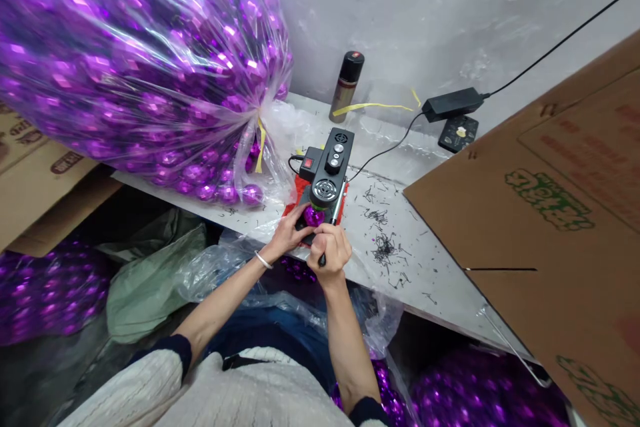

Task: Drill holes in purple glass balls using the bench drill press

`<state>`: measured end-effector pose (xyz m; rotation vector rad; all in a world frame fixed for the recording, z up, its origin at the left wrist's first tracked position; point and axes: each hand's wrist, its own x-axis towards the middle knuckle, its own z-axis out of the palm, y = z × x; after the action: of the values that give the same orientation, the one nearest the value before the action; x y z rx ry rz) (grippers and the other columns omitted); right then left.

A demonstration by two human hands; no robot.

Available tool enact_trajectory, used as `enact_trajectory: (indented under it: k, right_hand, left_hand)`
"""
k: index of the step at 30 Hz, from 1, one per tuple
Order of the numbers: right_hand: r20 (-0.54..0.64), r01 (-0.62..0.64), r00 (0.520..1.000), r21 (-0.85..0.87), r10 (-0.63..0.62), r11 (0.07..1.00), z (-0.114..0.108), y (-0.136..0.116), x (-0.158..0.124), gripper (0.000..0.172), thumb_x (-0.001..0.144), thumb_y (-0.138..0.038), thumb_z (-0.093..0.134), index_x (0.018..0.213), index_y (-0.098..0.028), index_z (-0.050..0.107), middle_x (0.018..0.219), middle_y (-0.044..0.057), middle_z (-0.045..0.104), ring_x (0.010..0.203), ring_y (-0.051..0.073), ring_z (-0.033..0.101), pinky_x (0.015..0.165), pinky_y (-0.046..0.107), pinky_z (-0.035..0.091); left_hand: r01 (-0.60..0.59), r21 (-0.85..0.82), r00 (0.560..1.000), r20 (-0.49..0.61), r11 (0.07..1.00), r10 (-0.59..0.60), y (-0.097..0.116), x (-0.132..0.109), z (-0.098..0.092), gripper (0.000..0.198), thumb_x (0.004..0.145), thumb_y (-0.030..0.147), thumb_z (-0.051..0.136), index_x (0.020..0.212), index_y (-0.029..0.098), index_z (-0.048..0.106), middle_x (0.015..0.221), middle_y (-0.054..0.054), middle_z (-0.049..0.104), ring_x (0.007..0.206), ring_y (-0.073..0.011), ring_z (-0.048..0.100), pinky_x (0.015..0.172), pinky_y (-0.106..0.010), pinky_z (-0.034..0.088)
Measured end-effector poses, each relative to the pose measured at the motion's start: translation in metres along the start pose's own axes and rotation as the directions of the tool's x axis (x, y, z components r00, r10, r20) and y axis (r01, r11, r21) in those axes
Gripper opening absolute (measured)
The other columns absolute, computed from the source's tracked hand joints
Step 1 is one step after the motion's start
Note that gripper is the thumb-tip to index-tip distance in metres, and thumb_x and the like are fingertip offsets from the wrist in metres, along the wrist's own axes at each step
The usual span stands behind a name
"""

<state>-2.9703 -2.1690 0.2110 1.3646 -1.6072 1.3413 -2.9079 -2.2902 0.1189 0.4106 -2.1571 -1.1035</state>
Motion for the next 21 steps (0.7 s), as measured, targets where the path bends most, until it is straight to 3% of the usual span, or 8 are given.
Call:
enact_trajectory:
  k: [21]
  right_hand:
    - [-0.069, -0.004, 0.998, 0.038, 0.006, 0.999, 0.010, 0.009, -0.017, 0.024, 0.097, -0.019, 0.036, 0.077, -0.022, 0.046, 0.072, 0.001, 0.055, 0.065, 0.014, 0.055, 0.064, 0.030, 0.045]
  left_hand:
    - [0.012, -0.016, 1.000, -0.011, 1.000, -0.012, 0.001, 0.000, 0.000, 0.058, 0.086, 0.038, 0.071, 0.137, 0.019, 0.051, 0.132, -0.015, 0.063, 0.124, -0.0276, 0.060, 0.105, -0.046, 0.049]
